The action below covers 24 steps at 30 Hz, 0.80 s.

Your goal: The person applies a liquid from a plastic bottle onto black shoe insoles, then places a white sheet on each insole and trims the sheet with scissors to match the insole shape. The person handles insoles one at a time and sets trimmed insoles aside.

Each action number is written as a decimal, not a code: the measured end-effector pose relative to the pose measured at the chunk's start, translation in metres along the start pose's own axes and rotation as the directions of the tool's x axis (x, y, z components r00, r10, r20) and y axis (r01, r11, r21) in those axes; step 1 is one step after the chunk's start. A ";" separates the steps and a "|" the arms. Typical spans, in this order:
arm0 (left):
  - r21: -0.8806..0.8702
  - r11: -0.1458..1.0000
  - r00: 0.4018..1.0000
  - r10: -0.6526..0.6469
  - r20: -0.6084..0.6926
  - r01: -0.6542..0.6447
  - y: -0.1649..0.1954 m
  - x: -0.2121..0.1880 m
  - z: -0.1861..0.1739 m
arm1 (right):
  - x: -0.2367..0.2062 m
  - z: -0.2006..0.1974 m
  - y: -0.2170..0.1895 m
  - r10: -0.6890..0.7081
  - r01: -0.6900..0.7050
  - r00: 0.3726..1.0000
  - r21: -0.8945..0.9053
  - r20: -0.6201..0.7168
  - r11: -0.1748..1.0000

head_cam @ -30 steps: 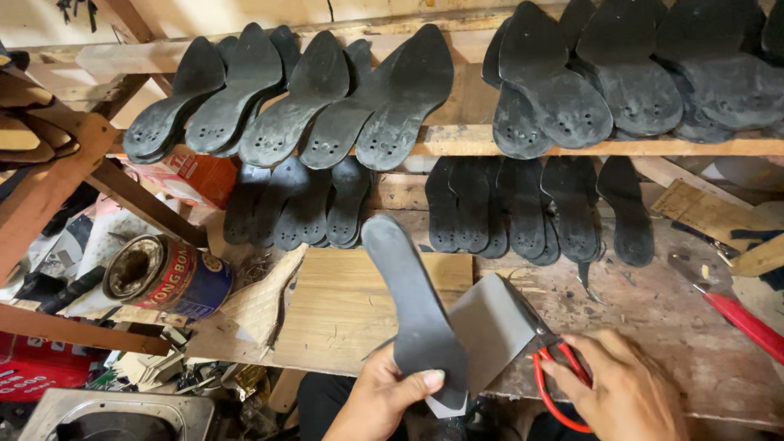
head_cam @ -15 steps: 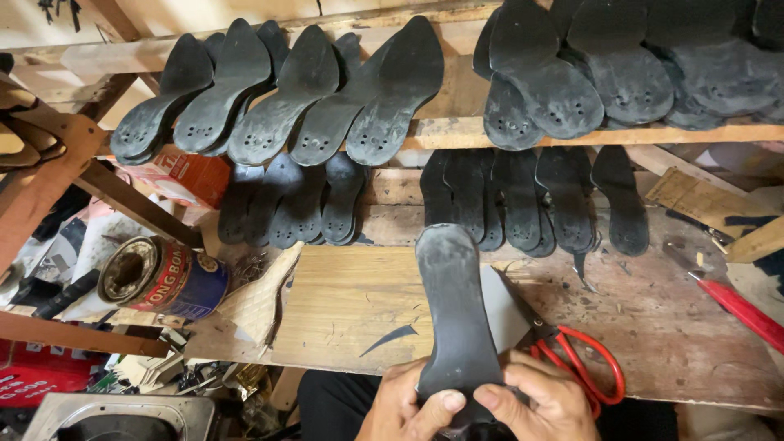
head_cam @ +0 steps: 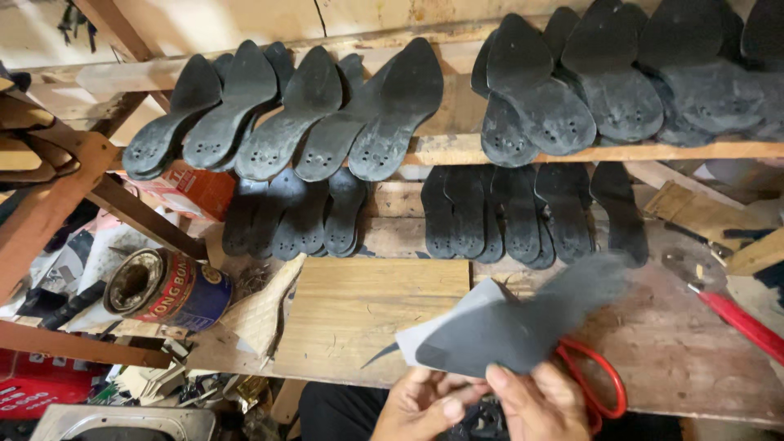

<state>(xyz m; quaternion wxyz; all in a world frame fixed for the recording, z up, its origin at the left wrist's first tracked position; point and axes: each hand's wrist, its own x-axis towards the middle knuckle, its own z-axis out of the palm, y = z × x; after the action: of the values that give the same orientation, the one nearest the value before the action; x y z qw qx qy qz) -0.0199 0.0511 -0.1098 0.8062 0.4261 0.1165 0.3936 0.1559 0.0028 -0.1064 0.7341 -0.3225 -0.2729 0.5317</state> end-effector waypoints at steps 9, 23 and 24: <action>-0.153 0.949 0.858 0.171 -0.484 -0.276 0.031 0.007 0.000 | -0.013 -0.055 -0.013 0.346 -0.182 0.937 -0.921 -0.056 0.344; -0.081 0.976 0.826 0.125 -0.549 -0.202 0.051 0.016 0.011 | 0.020 -0.105 -0.084 0.242 -0.282 0.921 -0.951 -0.305 -0.126; -0.077 0.978 0.822 0.120 -0.556 -0.195 0.050 0.015 0.011 | 0.021 -0.115 -0.081 0.256 -0.285 0.919 -0.954 -0.300 -0.093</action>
<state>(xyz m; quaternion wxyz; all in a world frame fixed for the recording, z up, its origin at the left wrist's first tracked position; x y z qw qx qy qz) -0.0307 0.0720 -0.0623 0.7295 0.2502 0.2810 0.5712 0.2962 -0.0160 -0.1170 0.1607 -0.7996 -0.4898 0.3081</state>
